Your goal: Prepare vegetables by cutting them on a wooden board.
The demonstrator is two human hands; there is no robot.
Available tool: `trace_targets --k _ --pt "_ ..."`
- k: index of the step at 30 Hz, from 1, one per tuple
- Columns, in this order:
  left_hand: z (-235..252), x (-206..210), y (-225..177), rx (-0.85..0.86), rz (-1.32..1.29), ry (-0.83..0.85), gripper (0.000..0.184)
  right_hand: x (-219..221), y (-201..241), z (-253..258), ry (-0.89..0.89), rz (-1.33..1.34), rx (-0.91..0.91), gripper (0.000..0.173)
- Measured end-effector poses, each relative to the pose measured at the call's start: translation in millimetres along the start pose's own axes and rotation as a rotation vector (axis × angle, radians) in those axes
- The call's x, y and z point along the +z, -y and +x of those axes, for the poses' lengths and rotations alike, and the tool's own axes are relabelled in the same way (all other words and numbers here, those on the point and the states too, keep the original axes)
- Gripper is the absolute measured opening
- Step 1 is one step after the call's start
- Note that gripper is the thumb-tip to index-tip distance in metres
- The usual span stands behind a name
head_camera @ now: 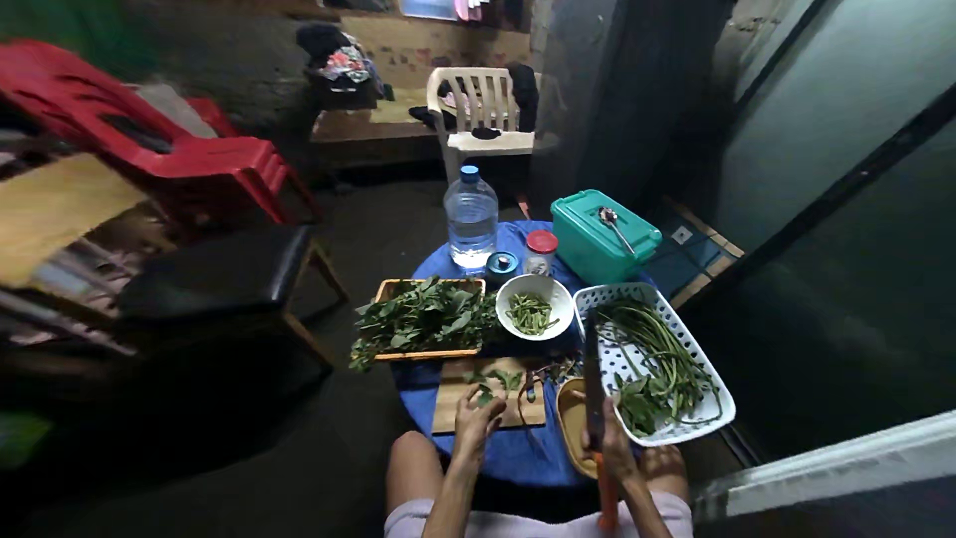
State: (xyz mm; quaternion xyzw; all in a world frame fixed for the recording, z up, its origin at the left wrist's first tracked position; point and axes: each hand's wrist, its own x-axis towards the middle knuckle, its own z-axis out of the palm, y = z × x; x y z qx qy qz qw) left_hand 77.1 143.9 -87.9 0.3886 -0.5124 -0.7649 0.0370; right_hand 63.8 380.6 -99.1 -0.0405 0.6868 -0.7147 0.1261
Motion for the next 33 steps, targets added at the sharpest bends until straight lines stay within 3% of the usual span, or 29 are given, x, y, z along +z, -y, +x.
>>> trace_targets --k 3,7,11,14,20,24,29,33 --pt "-35 31 -7 0.003 0.075 0.181 0.073 22 15 5 0.144 0.038 -0.058 0.081" --pt "-67 51 -12 0.074 0.1 0.348 0.073 25 27 10 0.148 -0.024 -0.077 0.08" --pt "-73 61 -9 0.12 0.076 0.352 0.071 19 23 9 0.044 0.013 -0.089 0.071" --pt "-73 71 -1 0.113 0.076 0.353 0.069 11 25 6 -0.098 -0.011 -0.08 0.082" --pt "-81 100 6 0.113 0.115 0.423 0.073 -9 35 6 -0.304 -0.314 -0.116 0.077" --pt "-74 113 16 0.23 0.184 0.433 0.077 -26 29 11 -0.431 -0.415 -0.113 0.07" --pt "-57 116 29 0.488 0.423 0.383 0.079 -55 25 11 -0.399 -0.339 0.144 0.067" --pt "-41 122 19 0.469 0.429 0.396 0.076 -62 21 4 -0.403 -0.204 0.123 0.063"
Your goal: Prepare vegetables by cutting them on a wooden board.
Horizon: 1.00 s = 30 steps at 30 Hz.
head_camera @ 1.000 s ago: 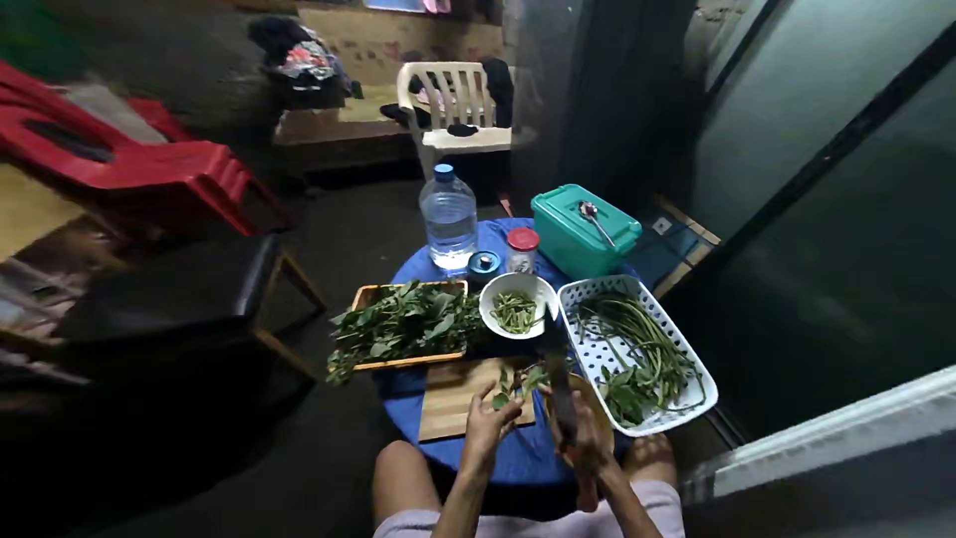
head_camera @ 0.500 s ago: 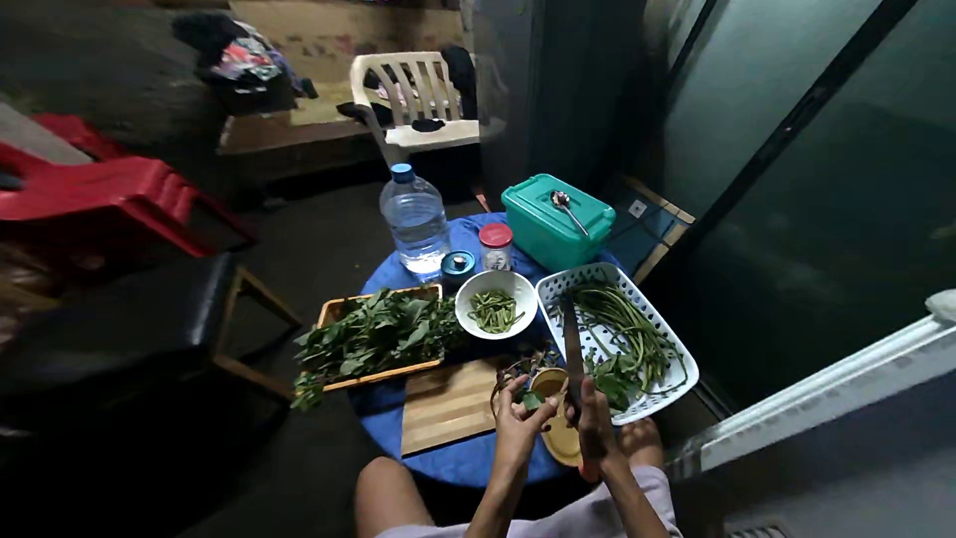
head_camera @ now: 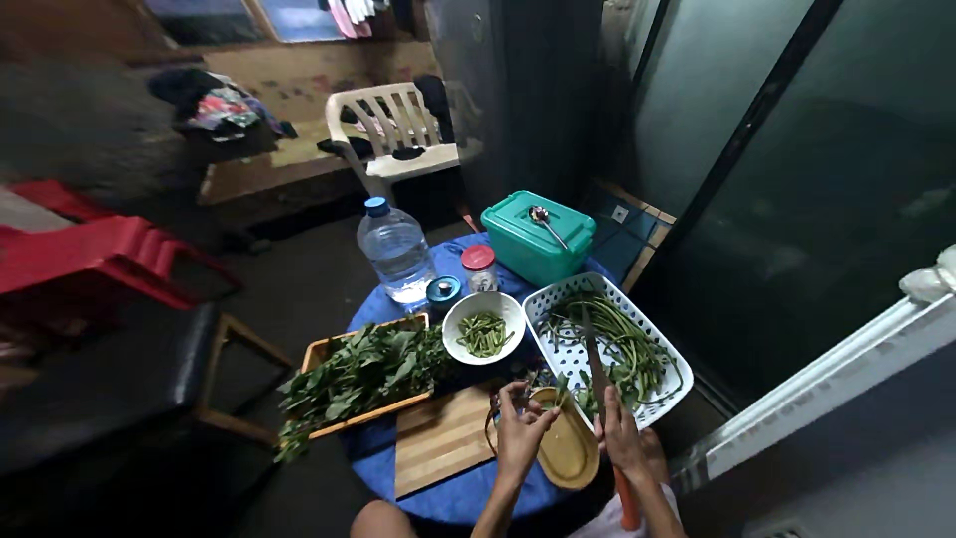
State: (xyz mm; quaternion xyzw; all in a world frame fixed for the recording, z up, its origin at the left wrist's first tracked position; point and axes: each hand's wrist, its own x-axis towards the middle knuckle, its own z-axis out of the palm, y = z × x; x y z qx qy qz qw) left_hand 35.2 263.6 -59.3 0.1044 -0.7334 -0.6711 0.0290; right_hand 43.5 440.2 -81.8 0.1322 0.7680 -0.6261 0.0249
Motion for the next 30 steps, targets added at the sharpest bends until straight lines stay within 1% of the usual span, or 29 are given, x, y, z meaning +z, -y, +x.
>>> trace_targets --k 1,3,5,7,10,13,15,17,20,24,26,28,30 --pt "2 -1 -2 -0.018 -0.037 0.004 0.074 0 1 -3 -0.007 0.092 0.027 0.063" --pt "8 -2 -1 -0.035 -0.118 0.011 0.066 -2 3 -4 0.089 0.338 0.035 0.07" --pt "9 -1 3 -0.037 -0.181 0.027 0.057 0 7 -5 0.197 0.516 0.009 0.079" --pt "6 2 4 -0.047 -0.253 0.056 0.05 5 13 -7 0.259 0.611 0.0 0.084" --pt "-3 10 -2 -0.129 -0.42 0.156 0.039 14 19 -9 0.334 0.635 0.031 0.084" --pt "-8 10 -7 -0.197 -0.48 0.269 0.036 21 22 -13 0.322 0.573 0.105 0.081" --pt "-9 8 -3 -0.173 -0.448 0.289 0.039 23 23 -16 0.274 0.514 0.12 0.076" --pt "-10 8 2 -0.126 -0.406 0.247 0.038 24 23 -18 0.228 0.497 0.101 0.072" --pt "-14 13 4 -0.072 -0.395 0.149 0.032 30 19 -18 0.198 0.457 0.047 0.07" --pt "-27 33 10 0.052 -0.332 0.009 0.029 42 10 -18 -0.041 0.159 -0.09 0.07" --pt "-29 39 15 0.093 -0.292 -0.034 0.027 45 9 -19 -0.136 0.008 -0.177 0.067" --pt "-27 39 20 0.09 -0.296 -0.027 0.027 46 9 -18 -0.169 -0.116 -0.239 0.063" --pt "-25 35 25 0.096 -0.288 -0.021 0.026 44 10 -13 -0.19 -0.2 -0.245 0.059"
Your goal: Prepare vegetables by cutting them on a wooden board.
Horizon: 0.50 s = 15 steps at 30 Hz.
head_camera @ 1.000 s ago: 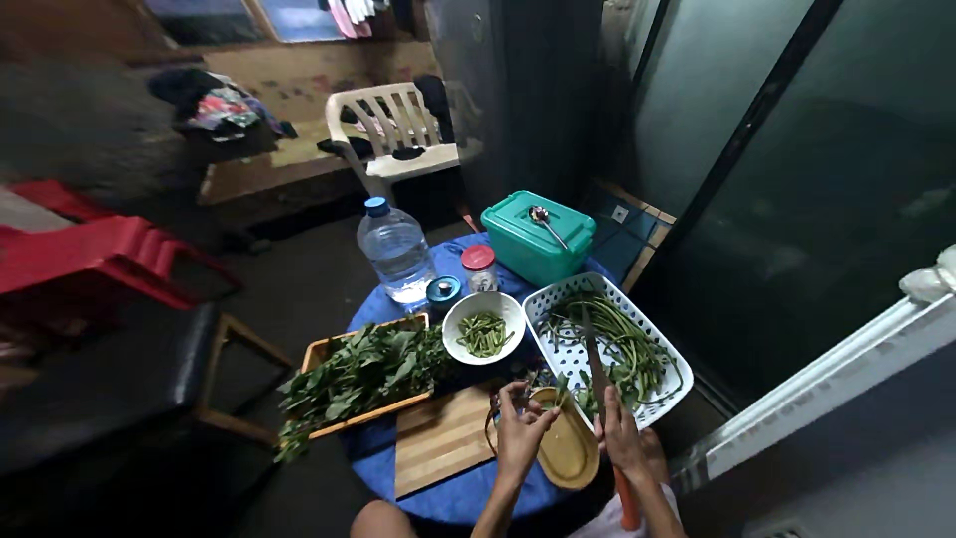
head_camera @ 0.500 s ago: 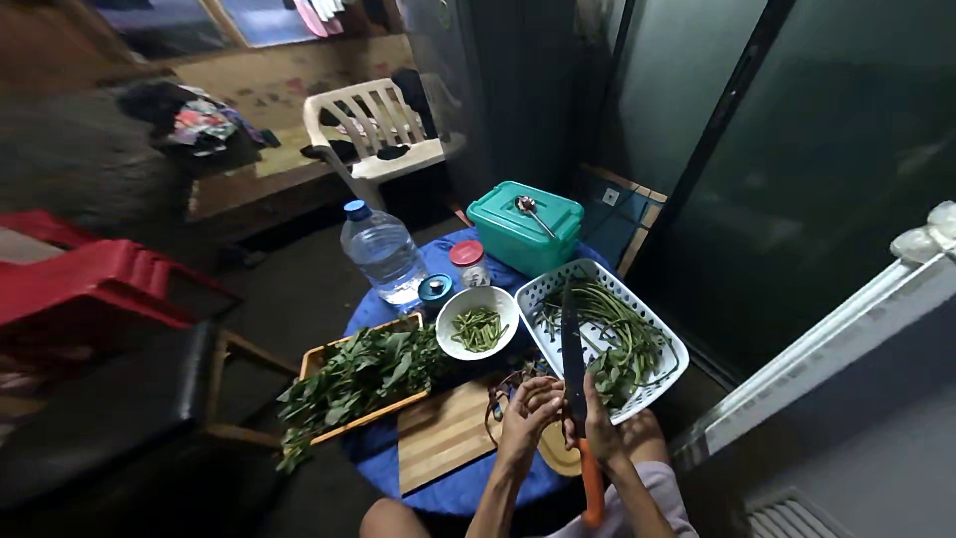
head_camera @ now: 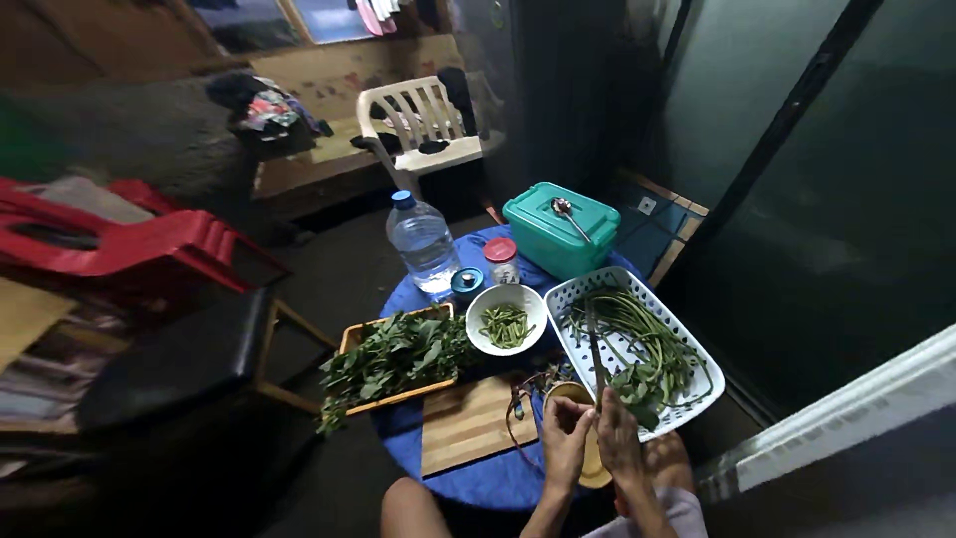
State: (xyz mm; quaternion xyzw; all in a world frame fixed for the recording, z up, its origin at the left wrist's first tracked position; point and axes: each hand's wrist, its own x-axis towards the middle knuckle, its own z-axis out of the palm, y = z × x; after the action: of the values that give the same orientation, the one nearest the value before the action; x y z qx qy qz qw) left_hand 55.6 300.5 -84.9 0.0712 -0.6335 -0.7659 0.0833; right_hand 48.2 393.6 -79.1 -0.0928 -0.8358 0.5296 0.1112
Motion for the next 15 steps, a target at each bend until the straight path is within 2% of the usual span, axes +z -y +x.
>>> trace_targets --k 3,6,8,10,12,15 --pt "9 -13 3 0.031 0.112 -0.065 0.022 -8 -5 17 -0.004 -0.055 -0.026 0.055" --pt "39 -29 8 0.106 0.361 -0.146 0.017 -16 -11 38 0.074 -0.128 -0.041 0.054" --pt "60 -44 17 0.04 0.48 -0.143 0.022 -16 -21 46 0.162 -0.166 0.056 0.061" --pt "76 -63 25 -0.031 0.485 -0.17 0.026 -17 -27 46 0.241 -0.163 0.16 0.063" --pt "89 -89 20 -0.022 0.474 -0.244 0.026 -18 -27 41 0.29 -0.129 0.239 0.062" --pt "102 -158 8 -0.016 0.576 -0.382 0.026 -19 -35 32 0.316 -0.071 0.323 0.062"
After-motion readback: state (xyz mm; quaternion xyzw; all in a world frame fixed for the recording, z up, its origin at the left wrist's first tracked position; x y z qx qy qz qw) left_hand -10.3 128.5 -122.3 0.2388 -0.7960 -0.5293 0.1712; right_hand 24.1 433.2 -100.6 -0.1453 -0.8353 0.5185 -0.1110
